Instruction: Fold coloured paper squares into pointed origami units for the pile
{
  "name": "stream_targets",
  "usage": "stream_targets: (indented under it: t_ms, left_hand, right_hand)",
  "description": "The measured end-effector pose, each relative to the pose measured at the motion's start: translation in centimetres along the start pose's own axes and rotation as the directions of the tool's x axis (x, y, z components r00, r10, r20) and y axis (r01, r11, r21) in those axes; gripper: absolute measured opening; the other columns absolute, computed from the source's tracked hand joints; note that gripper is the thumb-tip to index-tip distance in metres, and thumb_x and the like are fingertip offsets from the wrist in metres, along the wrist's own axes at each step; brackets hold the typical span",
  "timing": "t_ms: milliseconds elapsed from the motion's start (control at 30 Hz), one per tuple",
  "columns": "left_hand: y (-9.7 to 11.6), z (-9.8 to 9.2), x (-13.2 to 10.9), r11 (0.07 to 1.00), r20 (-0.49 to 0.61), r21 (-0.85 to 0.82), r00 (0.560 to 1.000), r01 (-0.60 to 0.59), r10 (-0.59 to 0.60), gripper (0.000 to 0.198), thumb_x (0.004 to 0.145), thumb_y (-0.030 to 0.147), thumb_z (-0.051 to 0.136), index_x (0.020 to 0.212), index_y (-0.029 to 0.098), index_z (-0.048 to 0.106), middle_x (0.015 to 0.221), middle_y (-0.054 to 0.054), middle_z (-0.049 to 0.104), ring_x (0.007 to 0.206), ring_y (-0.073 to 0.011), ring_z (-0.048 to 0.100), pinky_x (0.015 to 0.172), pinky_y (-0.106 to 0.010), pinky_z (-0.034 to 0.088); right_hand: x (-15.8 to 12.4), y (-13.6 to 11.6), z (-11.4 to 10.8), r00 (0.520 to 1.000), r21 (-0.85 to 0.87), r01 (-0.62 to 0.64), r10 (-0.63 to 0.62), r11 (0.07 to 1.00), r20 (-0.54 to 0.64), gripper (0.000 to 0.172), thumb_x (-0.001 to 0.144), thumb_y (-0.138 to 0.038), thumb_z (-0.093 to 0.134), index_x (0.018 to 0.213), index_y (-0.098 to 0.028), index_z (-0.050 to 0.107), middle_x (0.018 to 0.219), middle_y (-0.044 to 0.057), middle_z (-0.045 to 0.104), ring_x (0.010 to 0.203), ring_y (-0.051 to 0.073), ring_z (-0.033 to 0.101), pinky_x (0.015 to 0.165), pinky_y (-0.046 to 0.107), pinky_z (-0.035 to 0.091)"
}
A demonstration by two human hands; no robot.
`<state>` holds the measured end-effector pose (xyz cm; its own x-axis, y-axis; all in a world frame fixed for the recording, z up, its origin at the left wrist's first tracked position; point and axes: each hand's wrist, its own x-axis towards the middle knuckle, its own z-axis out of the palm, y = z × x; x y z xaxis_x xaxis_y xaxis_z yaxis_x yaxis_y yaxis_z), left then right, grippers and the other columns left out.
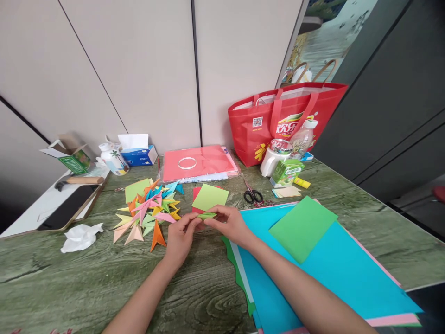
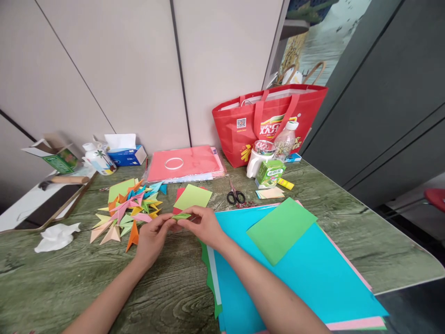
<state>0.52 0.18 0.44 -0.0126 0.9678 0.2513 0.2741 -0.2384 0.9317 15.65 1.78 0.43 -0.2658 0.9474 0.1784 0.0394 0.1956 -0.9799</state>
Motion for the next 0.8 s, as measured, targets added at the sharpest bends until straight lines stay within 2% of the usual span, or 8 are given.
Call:
stream_targets:
  t_ms: [233,467,600,800]
  left_hand:
    - [-0.03,0.07,-0.02,0.998,0.007,-0.041,0.999,0.038,-0.038,0.012,0.071,0.029,0.056,0.075,0.019,0.063,0.058,0.001,0.066,0.054,-0.0156,0.062,0.056,-0.027,0.052]
    - [-0.08,0.18,-0.08,0.992,0.032,-0.101,0.997,0.071,-0.068,0.013,0.072,0.028,0.056,0.076,0.017,0.062,0.061,0.000,0.067,0.055,-0.0160,0.062,0.057,-0.028,0.052]
    - [-0.22,0.11,-0.06,0.994,0.049,-0.096,0.998,0.045,-0.041,0.012,0.072,0.027,0.056,0.078,0.018,0.062,0.064,0.000,0.067,0.055,-0.0154,0.062,0.057,-0.027,0.052]
    - [-0.38,0.03,-0.12,0.995,0.100,-0.074,0.993,0.069,-0.061,0.011,0.074,0.027,0.054,0.081,0.019,0.056,0.050,0.004,0.062,0.046,-0.0142,0.059,0.050,-0.025,0.049]
  right_hand:
    - [-0.05,-0.18,-0.04,0.998,-0.056,0.038,-0.041,0.998,-0.051,0.024,0.065,-0.036,0.064,0.079,-0.017,0.066,0.073,0.003,0.066,0.064,0.015,0.058,0.057,0.024,0.046]
    - [-0.13,-0.04,-0.02,0.999,0.004,0.008,-0.007,1.000,-0.051,0.018,0.067,-0.034,0.062,0.068,-0.016,0.066,0.058,0.002,0.063,0.054,0.013,0.055,0.051,0.024,0.044]
    - [-0.03,0.23,-0.03,0.999,0.040,0.009,-0.008,0.999,-0.041,0.018,0.065,-0.033,0.064,0.071,-0.016,0.067,0.060,0.001,0.063,0.055,0.013,0.055,0.052,0.024,0.044]
    - [0.04,0.16,0.09,0.999,0.058,-0.048,0.049,0.997,-0.006,0.023,0.062,-0.034,0.067,0.075,-0.015,0.065,0.064,0.001,0.063,0.053,0.011,0.054,0.049,0.021,0.043]
